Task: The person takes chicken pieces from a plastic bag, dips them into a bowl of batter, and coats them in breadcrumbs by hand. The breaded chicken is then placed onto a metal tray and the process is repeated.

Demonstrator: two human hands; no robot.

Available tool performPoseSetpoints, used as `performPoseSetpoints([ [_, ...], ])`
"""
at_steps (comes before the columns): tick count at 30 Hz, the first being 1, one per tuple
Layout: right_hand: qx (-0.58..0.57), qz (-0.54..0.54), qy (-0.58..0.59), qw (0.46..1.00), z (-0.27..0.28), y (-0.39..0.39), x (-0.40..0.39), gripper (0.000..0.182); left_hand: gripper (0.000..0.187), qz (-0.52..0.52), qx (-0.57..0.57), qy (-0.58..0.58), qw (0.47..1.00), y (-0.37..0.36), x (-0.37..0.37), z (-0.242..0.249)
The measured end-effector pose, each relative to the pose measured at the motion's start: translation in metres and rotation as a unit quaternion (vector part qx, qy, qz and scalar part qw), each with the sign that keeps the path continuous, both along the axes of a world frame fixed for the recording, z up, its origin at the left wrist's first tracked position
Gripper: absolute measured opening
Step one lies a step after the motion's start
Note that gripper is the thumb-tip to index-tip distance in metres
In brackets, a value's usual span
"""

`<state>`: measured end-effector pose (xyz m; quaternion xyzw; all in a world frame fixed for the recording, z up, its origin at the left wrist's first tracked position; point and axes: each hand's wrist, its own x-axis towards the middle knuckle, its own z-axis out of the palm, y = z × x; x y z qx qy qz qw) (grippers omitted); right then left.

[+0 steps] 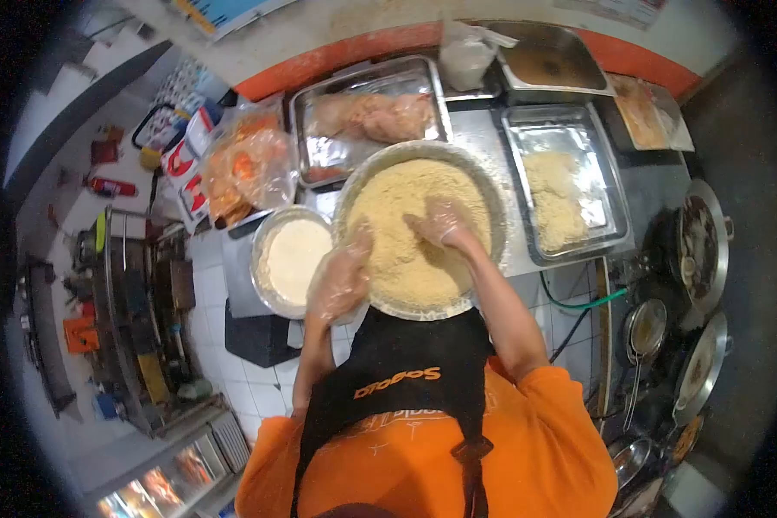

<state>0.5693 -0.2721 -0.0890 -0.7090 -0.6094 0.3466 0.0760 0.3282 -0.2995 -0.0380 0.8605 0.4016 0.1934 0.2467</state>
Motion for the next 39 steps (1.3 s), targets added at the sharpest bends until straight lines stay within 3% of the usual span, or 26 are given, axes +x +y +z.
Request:
performPoseSetpoints([
  [2, 0.103, -0.061, 0.158, 0.98, -0.035, 0.001, -0.003, 0.061, 0.061, 0.019, -0.04, 0.003, 0.999, -0.001, -0.004, 0.02],
  [3, 0.104, -0.069, 0.155, 0.98, -0.037, -0.004, 0.0, 0.061, 0.063, 0.053, -0.081, 0.011, 0.995, -0.004, -0.009, 0.025],
  [5, 0.105, -0.182, 0.366, 0.907, 0.004, -0.013, 0.0, 0.062, 0.062, 0.054, -0.076, 0.009, 0.996, -0.007, -0.016, 0.032],
  [6, 0.137, -0.209, 0.447, 0.859, -0.04, -0.009, 0.006, 0.059, 0.062, 0.064, -0.072, 0.009, 0.995, -0.008, -0.02, 0.033],
  [7, 0.141, -0.213, 0.447, 0.858, -0.027, -0.011, 0.012, 0.059, 0.062, 0.059, -0.07, 0.009, 0.996, -0.01, -0.024, 0.034],
  [9, 0.048, -0.369, 0.459, 0.807, 0.015, -0.014, 0.023, 0.062, 0.059, 0.073, -0.026, -0.029, 0.997, -0.013, -0.029, 0.035],
  [11, 0.068, -0.38, 0.442, 0.81, 0.006, -0.008, 0.057, 0.06, 0.056, 0.081, 0.003, -0.021, 0.996, -0.018, -0.034, 0.036],
  [14, 0.083, -0.395, 0.502, 0.765, -0.009, -0.007, 0.116, 0.054, 0.056, 0.13, -0.014, 0.02, 0.991, -0.026, -0.047, 0.049],
  [16, 0.204, -0.414, 0.6, 0.653, -0.008, -0.015, 0.147, 0.044, 0.059, 0.152, -0.009, 0.011, 0.988, -0.035, -0.055, 0.052],
  [18, 0.204, -0.477, 0.545, 0.659, -0.006, -0.032, 0.178, 0.043, 0.056, 0.17, 0.038, 0.001, 0.985, -0.038, -0.063, 0.057],
  [20, 0.174, -0.499, 0.521, 0.67, -0.018, -0.051, 0.21, 0.039, 0.056, 0.187, 0.014, -0.024, 0.982, -0.04, -0.075, 0.056],
  [22, 0.141, -0.524, 0.495, 0.679, -0.063, -0.072, 0.258, 0.035, 0.056, 0.213, -0.015, -0.004, 0.977, -0.044, -0.1, 0.051],
  [24, 0.145, -0.428, 0.234, 0.861, -0.136, -0.082, 0.304, 0.029, 0.058, 0.233, -0.035, 0.026, 0.972, -0.036, -0.109, 0.064],
  [25, 0.146, -0.428, 0.238, 0.859, -0.125, -0.082, 0.304, 0.029, 0.061, 0.251, -0.055, 0.056, 0.965, -0.03, -0.113, 0.07],
  [26, 0.116, -0.399, 0.056, 0.908, -0.102, -0.085, 0.304, 0.027, 0.06, 0.2, 0.023, 0.025, 0.979, -0.02, -0.117, 0.072],
  [27, 0.081, -0.355, -0.127, 0.923, -0.08, -0.087, 0.299, 0.026, 0.06, 0.199, 0.025, 0.029, 0.979, -0.011, -0.117, 0.079],
  [29, 0.282, -0.413, -0.15, 0.853, -0.066, -0.091, 0.282, 0.029, 0.055, 0.205, 0.056, 0.052, 0.976, 0.009, -0.117, 0.097],
  [31, 0.321, -0.384, -0.015, 0.865, -0.094, -0.096, 0.3, 0.034, 0.048, 0.195, 0.078, 0.058, 0.976, 0.039, -0.139, 0.092],
  [32, 0.221, -0.309, -0.173, 0.909, -0.101, -0.095, 0.301, 0.035, 0.043, 0.189, 0.112, 0.056, 0.974, 0.055, -0.134, 0.101],
  [33, 0.173, -0.236, -0.211, 0.933, -0.118, -0.095, 0.312, 0.036, 0.039, 0.207, 0.064, 0.071, 0.974, 0.074, -0.14, 0.103],
  [34, 0.258, -0.255, -0.145, 0.921, -0.111, -0.102, 0.302, 0.037, 0.034, 0.16, 0.167, 0.043, 0.972, 0.101, -0.156, 0.087],
  [35, 0.24, -0.295, -0.11, 0.918, -0.073, -0.104, 0.272, 0.039, 0.034, 0.194, 0.111, -0.011, 0.975, 0.117, -0.149, 0.094],
  [36, 0.274, -0.246, -0.114, 0.923, -0.087, -0.115, 0.286, 0.037, 0.037, 0.149, 0.192, 0.027, 0.97, 0.136, -0.144, 0.101],
  [37, 0.268, -0.299, -0.116, 0.908, -0.071, -0.118, 0.269, 0.034, 0.034, 0.118, 0.205, -0.02, 0.971, 0.162, -0.147, 0.093],
  [39, 0.241, -0.333, -0.107, 0.905, -0.029, -0.127, 0.24, 0.031, 0.033, 0.14, 0.173, 0.079, 0.972, 0.225, -0.174, 0.054],
])
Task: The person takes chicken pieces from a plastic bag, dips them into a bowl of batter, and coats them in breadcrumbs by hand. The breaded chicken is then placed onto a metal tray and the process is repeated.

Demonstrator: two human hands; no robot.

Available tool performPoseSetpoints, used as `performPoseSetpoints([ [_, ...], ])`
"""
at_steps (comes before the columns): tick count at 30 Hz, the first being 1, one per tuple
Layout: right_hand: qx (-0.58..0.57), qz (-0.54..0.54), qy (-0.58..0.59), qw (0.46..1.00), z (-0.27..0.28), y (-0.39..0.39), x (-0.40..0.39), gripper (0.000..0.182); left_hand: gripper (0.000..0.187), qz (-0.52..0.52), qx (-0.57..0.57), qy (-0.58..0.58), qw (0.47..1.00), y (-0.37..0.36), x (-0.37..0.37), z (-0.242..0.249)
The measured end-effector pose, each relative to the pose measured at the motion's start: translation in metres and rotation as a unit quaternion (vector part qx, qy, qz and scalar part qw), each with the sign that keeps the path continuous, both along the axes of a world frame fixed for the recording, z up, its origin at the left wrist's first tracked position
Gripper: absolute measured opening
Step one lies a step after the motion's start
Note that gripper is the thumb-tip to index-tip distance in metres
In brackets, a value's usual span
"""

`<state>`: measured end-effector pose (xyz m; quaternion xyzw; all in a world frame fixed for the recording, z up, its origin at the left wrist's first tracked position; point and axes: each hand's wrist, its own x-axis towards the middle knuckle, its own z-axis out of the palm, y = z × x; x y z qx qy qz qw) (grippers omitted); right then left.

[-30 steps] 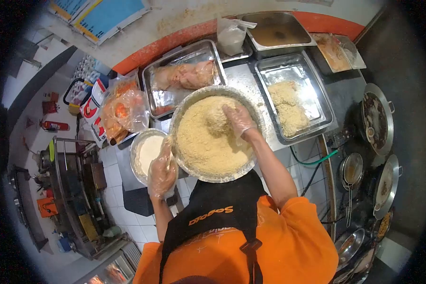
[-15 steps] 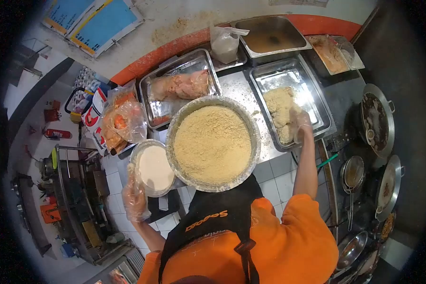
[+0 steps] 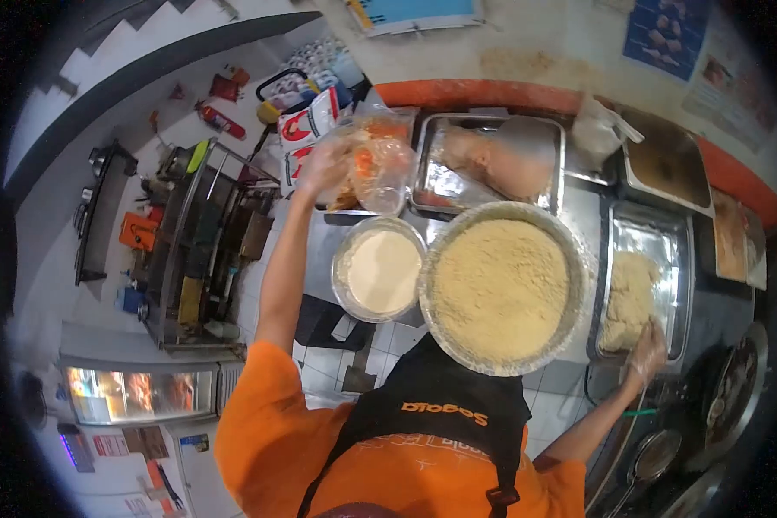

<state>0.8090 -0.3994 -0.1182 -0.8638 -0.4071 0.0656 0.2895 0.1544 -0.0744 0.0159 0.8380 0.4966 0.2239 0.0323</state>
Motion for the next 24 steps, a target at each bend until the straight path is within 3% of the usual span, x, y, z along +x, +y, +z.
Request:
performPoseSetpoints([
  [2, 0.032, -0.012, 0.0, 0.999, 0.008, -0.012, -0.006, 0.03, 0.043, 0.09, -0.156, 0.212, 0.961, 0.032, 0.012, 0.005],
  [3, 0.033, -0.029, 0.011, 0.999, 0.017, -0.021, -0.01, 0.031, 0.043, 0.092, -0.152, 0.21, 0.962, 0.04, 0.017, -0.002],
  [5, 0.044, -0.053, 0.02, 0.997, 0.027, -0.035, -0.018, 0.031, 0.046, 0.184, -0.279, 0.324, 0.885, 0.066, 0.018, -0.032],
  [6, 0.044, -0.065, 0.02, 0.997, 0.028, -0.045, -0.02, 0.031, 0.046, 0.19, -0.288, 0.338, 0.876, 0.073, 0.013, -0.05],
  [12, 0.088, -0.081, 0.087, 0.989, 0.037, -0.09, -0.049, 0.028, 0.046, 0.134, -0.232, 0.33, 0.905, 0.099, -0.008, -0.098],
  [15, 0.137, -0.091, 0.186, 0.969, 0.019, -0.099, -0.056, 0.026, 0.046, 0.115, -0.171, 0.336, 0.919, 0.105, -0.016, -0.113],
  [22, 0.11, -0.057, 0.15, 0.981, 0.013, -0.102, -0.075, 0.028, 0.047, 0.097, 0.034, 0.362, 0.926, 0.11, -0.064, -0.203],
  [24, 0.107, -0.067, 0.166, 0.978, 0.019, -0.103, -0.08, 0.029, 0.047, 0.093, 0.063, 0.366, 0.924, 0.107, -0.079, -0.209],
])
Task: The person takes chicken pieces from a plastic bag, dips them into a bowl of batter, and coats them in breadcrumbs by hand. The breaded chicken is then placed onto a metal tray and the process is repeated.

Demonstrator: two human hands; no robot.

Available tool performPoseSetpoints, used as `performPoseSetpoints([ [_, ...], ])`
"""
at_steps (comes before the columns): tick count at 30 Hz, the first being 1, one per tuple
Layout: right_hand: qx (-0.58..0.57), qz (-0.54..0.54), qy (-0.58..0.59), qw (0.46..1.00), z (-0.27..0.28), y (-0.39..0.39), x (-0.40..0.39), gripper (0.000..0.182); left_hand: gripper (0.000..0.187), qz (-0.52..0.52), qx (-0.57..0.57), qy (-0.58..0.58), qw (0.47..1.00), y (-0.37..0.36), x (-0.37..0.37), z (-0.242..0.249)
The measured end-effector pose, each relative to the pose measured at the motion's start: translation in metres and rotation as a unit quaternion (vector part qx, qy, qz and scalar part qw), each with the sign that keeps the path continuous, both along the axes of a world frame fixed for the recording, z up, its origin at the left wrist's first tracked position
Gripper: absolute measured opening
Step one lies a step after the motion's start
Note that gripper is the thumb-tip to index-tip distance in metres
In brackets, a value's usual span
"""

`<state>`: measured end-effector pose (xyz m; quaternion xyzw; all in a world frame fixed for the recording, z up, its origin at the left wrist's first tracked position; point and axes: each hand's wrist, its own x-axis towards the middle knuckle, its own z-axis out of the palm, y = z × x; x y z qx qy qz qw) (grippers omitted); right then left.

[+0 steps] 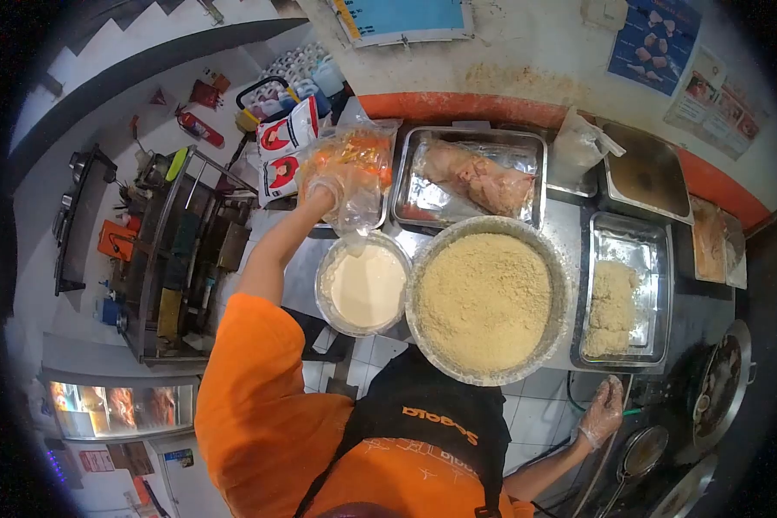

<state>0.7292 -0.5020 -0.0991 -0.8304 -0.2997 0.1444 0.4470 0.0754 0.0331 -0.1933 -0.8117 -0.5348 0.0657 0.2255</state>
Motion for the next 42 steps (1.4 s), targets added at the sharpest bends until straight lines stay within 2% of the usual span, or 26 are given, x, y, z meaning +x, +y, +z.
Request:
performPoseSetpoints([
  [2, 0.0, -0.011, 0.019, 1.0, 0.002, -0.003, -0.001, 0.029, 0.037, 0.027, -0.145, 0.032, 0.989, -0.011, 0.0, 0.024],
  [3, -0.01, -0.011, -0.008, 1.0, 0.0, -0.007, -0.001, 0.028, 0.037, 0.027, -0.141, 0.031, 0.989, -0.016, 0.008, 0.039],
  [5, -0.021, -0.01, -0.035, 0.999, 0.008, -0.007, -0.005, 0.028, 0.038, 0.076, -0.174, -0.148, 0.971, -0.032, 0.037, 0.078],
  [6, -0.051, -0.007, -0.054, 0.997, 0.022, -0.004, -0.012, 0.028, 0.038, 0.076, -0.174, -0.148, 0.971, -0.03, 0.042, 0.085],
  [8, -0.086, -0.002, -0.078, 0.993, 0.034, 0.002, -0.014, 0.028, 0.04, 0.07, -0.163, 0.018, 0.984, -0.021, 0.049, 0.089],
  [9, -0.099, 0.017, -0.109, 0.989, 0.035, 0.002, -0.014, 0.028, 0.04, 0.069, -0.167, 0.015, 0.983, -0.019, 0.045, 0.081],
  [10, -0.112, 0.034, -0.14, 0.983, 0.038, 0.003, -0.013, 0.029, 0.037, 0.025, -0.126, -0.023, 0.991, -0.016, 0.033, 0.068],
  [12, -0.094, 0.03, -0.12, 0.988, 0.046, 0.011, -0.017, 0.028, 0.034, -0.028, -0.085, -0.064, 0.994, -0.016, 0.017, 0.063],
  [14, -0.058, 0.032, -0.104, 0.992, 0.038, 0.01, -0.016, 0.029, 0.031, -0.039, -0.167, 0.038, 0.984, -0.021, 0.018, 0.071],
  [16, -0.041, 0.034, -0.087, 0.995, 0.048, 0.014, -0.024, 0.028, 0.032, -0.035, -0.192, 0.01, 0.981, -0.021, 0.019, 0.074],
  [18, -0.101, 0.013, -0.143, 0.984, 0.053, 0.014, -0.03, 0.027, 0.032, -0.039, -0.217, -0.011, 0.975, -0.022, 0.02, 0.078],
  [20, -0.102, -0.004, -0.161, 0.982, 0.051, 0.01, -0.036, 0.024, 0.033, -0.03, -0.235, -0.011, 0.971, -0.028, 0.016, 0.08],
  [22, -0.112, -0.011, -0.088, 0.99, 0.052, 0.007, -0.038, 0.028, 0.034, -0.015, -0.252, -0.001, 0.968, -0.029, 0.014, 0.082],
  [25, -0.07, -0.002, -0.13, 0.989, 0.037, 0.002, -0.037, 0.027, 0.035, 0.033, -0.272, 0.022, 0.962, -0.038, 0.003, 0.092],
  [26, -0.043, -0.005, -0.15, 0.988, 0.036, 0.002, -0.039, 0.025, 0.035, 0.054, -0.276, 0.032, 0.959, -0.042, 0.0, 0.095],
  [29, -0.071, -0.019, -0.102, 0.992, 0.045, 0.009, -0.036, 0.022, 0.037, 0.099, -0.275, 0.051, 0.955, -0.049, 0.0, 0.108],
  [31, -0.095, 0.036, -0.106, 0.989, 0.04, 0.018, -0.033, 0.023, 0.037, 0.119, -0.27, 0.062, 0.953, -0.05, -0.002, 0.12],
  [32, -0.095, 0.028, -0.105, 0.99, 0.035, 0.021, -0.033, 0.023, 0.038, 0.129, -0.266, 0.065, 0.953, -0.049, -0.001, 0.127],
  [34, 0.004, 0.022, -0.139, 0.99, 0.025, 0.027, -0.033, 0.024, 0.039, 0.143, -0.257, 0.061, 0.954, -0.045, 0.005, 0.14],
  [42, -0.003, 0.045, -0.108, 0.993, 0.037, 0.038, -0.041, 0.024, 0.042, 0.146, -0.168, -0.037, 0.974, -0.041, 0.013, 0.214],
])
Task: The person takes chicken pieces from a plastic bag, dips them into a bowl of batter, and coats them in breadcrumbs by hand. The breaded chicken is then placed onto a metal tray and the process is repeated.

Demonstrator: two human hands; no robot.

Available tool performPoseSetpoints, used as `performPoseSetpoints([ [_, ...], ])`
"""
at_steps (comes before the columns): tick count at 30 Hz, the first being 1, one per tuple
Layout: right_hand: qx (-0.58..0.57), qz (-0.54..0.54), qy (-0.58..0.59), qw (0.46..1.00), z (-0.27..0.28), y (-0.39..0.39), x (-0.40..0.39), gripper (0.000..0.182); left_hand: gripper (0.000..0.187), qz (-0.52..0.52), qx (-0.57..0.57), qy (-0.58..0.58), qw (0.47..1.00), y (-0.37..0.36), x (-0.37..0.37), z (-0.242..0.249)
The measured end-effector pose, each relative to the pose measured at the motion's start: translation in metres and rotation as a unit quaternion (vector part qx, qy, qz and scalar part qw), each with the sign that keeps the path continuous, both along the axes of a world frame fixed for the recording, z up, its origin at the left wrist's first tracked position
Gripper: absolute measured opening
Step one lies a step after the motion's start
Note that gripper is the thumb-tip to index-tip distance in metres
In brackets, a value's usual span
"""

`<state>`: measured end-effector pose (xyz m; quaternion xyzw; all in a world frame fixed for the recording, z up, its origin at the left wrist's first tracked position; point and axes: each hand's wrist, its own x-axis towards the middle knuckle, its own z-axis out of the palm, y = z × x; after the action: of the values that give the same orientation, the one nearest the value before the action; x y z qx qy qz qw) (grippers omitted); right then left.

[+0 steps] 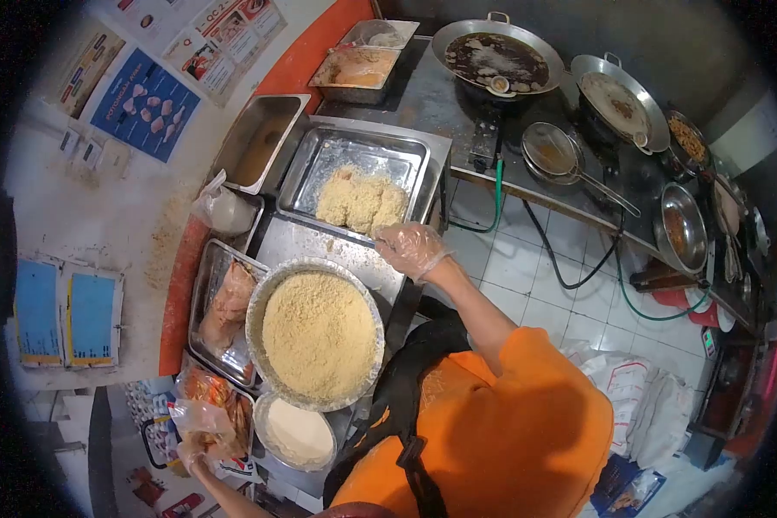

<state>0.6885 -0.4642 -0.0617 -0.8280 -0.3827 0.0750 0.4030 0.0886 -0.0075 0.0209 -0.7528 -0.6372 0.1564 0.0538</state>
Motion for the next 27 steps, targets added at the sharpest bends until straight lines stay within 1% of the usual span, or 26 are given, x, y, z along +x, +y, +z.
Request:
performPoseSetpoints([
  [2, -0.032, 0.022, 0.021, 0.999, 0.007, 0.004, -0.003, 0.025, 0.042, 0.016, 0.013, -0.012, 1.0, 0.013, -0.033, -0.002],
  [3, -0.032, 0.034, 0.021, 0.999, 0.007, 0.007, -0.002, 0.025, 0.029, -0.041, 0.139, -0.139, 0.98, 0.038, -0.065, -0.021],
  [4, -0.037, 0.047, 0.004, 0.998, 0.007, 0.008, -0.002, 0.026, 0.027, -0.09, 0.263, -0.254, 0.927, 0.049, -0.097, -0.035],
  [5, -0.042, 0.072, -0.015, 0.996, 0.009, 0.015, -0.003, 0.027, 0.034, 0.006, 0.158, -0.58, 0.799, 0.057, -0.109, -0.044],
  [6, -0.028, 0.058, -0.019, 0.998, 0.014, 0.02, -0.008, 0.026, 0.038, -0.29, 0.235, -0.368, 0.852, 0.069, -0.124, -0.048],
  [7, -0.011, 0.052, -0.023, 0.998, 0.025, 0.024, -0.015, 0.025, 0.034, -0.089, 0.031, -0.629, 0.772, 0.018, -0.079, -0.005],
  [8, 0.035, 0.085, 0.098, 0.991, 0.023, 0.048, -0.022, 0.023, 0.034, 0.035, 0.091, -0.747, 0.657, -0.081, 0.019, 0.048],
  [9, 0.039, 0.093, 0.098, 0.99, 0.038, 0.061, -0.034, 0.019, 0.038, 0.035, 0.075, -0.769, 0.634, -0.104, 0.055, 0.061],
  [10, 0.04, 0.155, 0.106, 0.981, 0.033, 0.077, -0.049, 0.019, 0.039, 0.016, 0.056, -0.74, 0.67, -0.132, 0.079, 0.071],
  [11, 0.088, 0.202, 0.2, 0.955, 0.03, 0.092, -0.065, 0.022, 0.04, 0.042, 0.024, -0.789, 0.612, -0.139, 0.086, 0.06],
  [12, 0.122, 0.234, 0.292, 0.919, 0.031, 0.107, -0.079, 0.025, 0.041, 0.041, 0.015, -0.76, 0.648, -0.152, 0.102, 0.049],
  [13, 0.108, 0.27, 0.299, 0.909, 0.037, 0.122, -0.1, 0.025, 0.044, 0.067, -0.05, -0.826, 0.557, -0.176, 0.135, 0.046],
  [14, 0.118, 0.311, 0.404, 0.852, 0.047, 0.137, -0.128, 0.031, 0.04, 0.054, -0.04, -0.832, 0.55, -0.185, 0.151, 0.023],
  [15, 0.126, 0.34, 0.502, 0.786, 0.055, 0.146, -0.15, 0.038, 0.039, 0.06, -0.085, -0.798, 0.594, -0.215, 0.178, 0.041],
  [16, 0.115, 0.354, 0.503, 0.78, 0.062, 0.154, -0.17, 0.038, 0.04, 0.077, -0.119, -0.779, 0.611, -0.231, 0.194, 0.044],
  [17, 0.109, 0.372, 0.54, 0.747, 0.069, 0.159, -0.185, 0.043, 0.038, 0.094, -0.117, -0.812, 0.564, -0.247, 0.213, 0.035],
  [18, 0.103, 0.388, 0.572, 0.715, 0.071, 0.164, -0.195, 0.048, 0.034, 0.093, -0.117, -0.863, 0.482, -0.256, 0.224, 0.02],
  [19, 0.091, 0.397, 0.571, 0.713, 0.07, 0.17, -0.198, 0.048, 0.035, 0.089, -0.084, -0.855, 0.504, -0.262, 0.225, 0.009],
  [20, 0.036, 0.407, 0.547, 0.731, 0.066, 0.175, -0.199, 0.043, 0.035, 0.085, -0.049, -0.844, 0.527, -0.267, 0.223, 0.003],
  [21, -0.018, 0.417, 0.52, 0.745, 0.062, 0.178, -0.202, 0.039, 0.035, 0.096, -0.037, -0.846, 0.523, -0.272, 0.217, 0.002],
  [22, -0.03, 0.427, 0.52, 0.739, 0.06, 0.177, -0.206, 0.039, 0.032, 0.104, -0.011, -0.809, 0.579, -0.277, 0.211, 0.003],
  [23, 0.001, 0.43, 0.524, 0.735, 0.057, 0.175, -0.21, 0.033, 0.029, 0.113, 0.014, -0.766, 0.633, -0.28, 0.205, 0.004],
  [24, 0.033, 0.431, 0.531, 0.729, 0.055, 0.175, -0.213, 0.027, 0.029, 0.124, 0.023, -0.765, 0.631, -0.283, 0.201, 0.003],
  [25, 0.021, 0.433, 0.521, 0.735, 0.054, 0.174, -0.217, 0.023, 0.027, 0.135, 0.039, -0.757, 0.638, -0.287, 0.197, -0.001],
  [26, 0.012, 0.439, 0.523, 0.731, 0.051, 0.173, -0.221, 0.023, 0.025, 0.145, 0.054, -0.749, 0.644, -0.29, 0.193, -0.005],
  [27, 0.001, 0.427, 0.507, 0.749, 0.048, 0.171, -0.224, 0.024, 0.029, 0.138, 0.053, -0.763, 0.63, -0.292, 0.185, -0.019],
])
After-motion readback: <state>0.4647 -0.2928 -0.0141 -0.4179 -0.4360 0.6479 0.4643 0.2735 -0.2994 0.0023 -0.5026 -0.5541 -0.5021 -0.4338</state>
